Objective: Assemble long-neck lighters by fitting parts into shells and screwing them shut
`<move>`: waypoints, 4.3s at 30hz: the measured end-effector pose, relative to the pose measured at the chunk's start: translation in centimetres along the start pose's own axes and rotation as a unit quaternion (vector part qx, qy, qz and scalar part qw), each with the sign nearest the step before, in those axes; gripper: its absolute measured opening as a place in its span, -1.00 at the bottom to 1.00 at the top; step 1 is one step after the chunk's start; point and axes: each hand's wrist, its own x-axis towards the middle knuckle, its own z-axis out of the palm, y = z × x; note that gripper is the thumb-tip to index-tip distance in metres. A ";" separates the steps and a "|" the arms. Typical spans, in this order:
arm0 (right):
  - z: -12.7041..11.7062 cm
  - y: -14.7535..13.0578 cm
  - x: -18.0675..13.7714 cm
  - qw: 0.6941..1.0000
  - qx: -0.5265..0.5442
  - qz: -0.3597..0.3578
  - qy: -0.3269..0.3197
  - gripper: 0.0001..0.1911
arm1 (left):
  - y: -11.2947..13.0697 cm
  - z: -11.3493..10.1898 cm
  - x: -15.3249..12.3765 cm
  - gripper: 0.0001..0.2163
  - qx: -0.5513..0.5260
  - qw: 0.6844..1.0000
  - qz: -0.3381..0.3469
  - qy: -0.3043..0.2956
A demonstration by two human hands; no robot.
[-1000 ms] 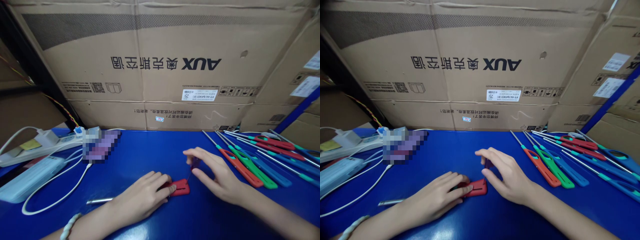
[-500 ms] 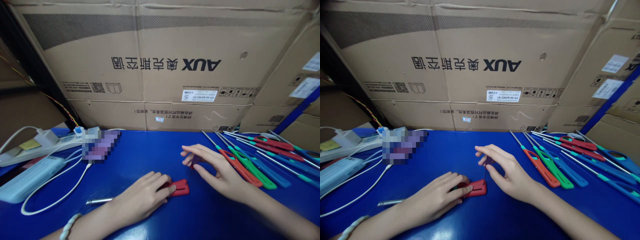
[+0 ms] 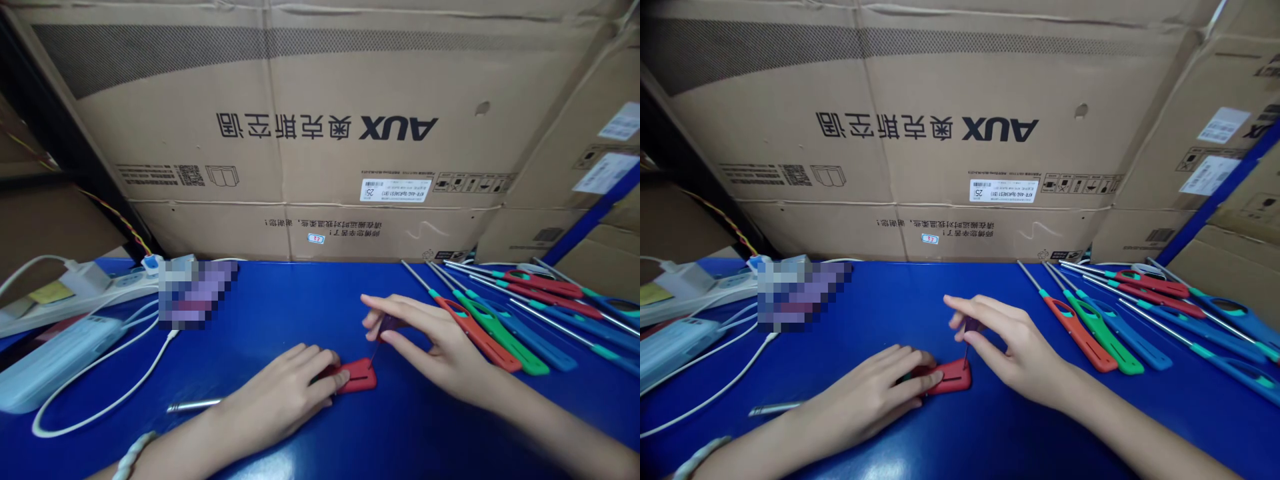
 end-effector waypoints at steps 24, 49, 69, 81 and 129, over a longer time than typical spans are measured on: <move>-0.7 -1.2 0.6 0.999 -0.015 -0.012 -0.034 -0.66 | 0.0 0.0 0.1 -0.77 0.007 1.000 0.010 0.026; 0.5 -0.3 -0.5 0.991 -0.120 -0.051 -0.006 -0.77 | -0.6 0.1 -0.1 -0.69 -0.014 1.000 -0.001 -0.001; 0.2 -0.3 -0.6 0.994 -0.042 -0.096 -0.002 -0.67 | -0.9 -0.1 -0.1 -0.70 0.008 1.000 0.016 0.008; 1.3 0.7 -1.2 0.988 -0.107 -0.094 0.060 -0.84 | -0.8 -0.4 0.0 -0.70 -0.009 1.000 0.018 0.005; 1.3 0.4 -1.1 0.996 -0.067 -0.043 0.042 -0.90 | -0.8 -0.7 -0.1 -0.65 -0.004 1.000 0.024 -0.009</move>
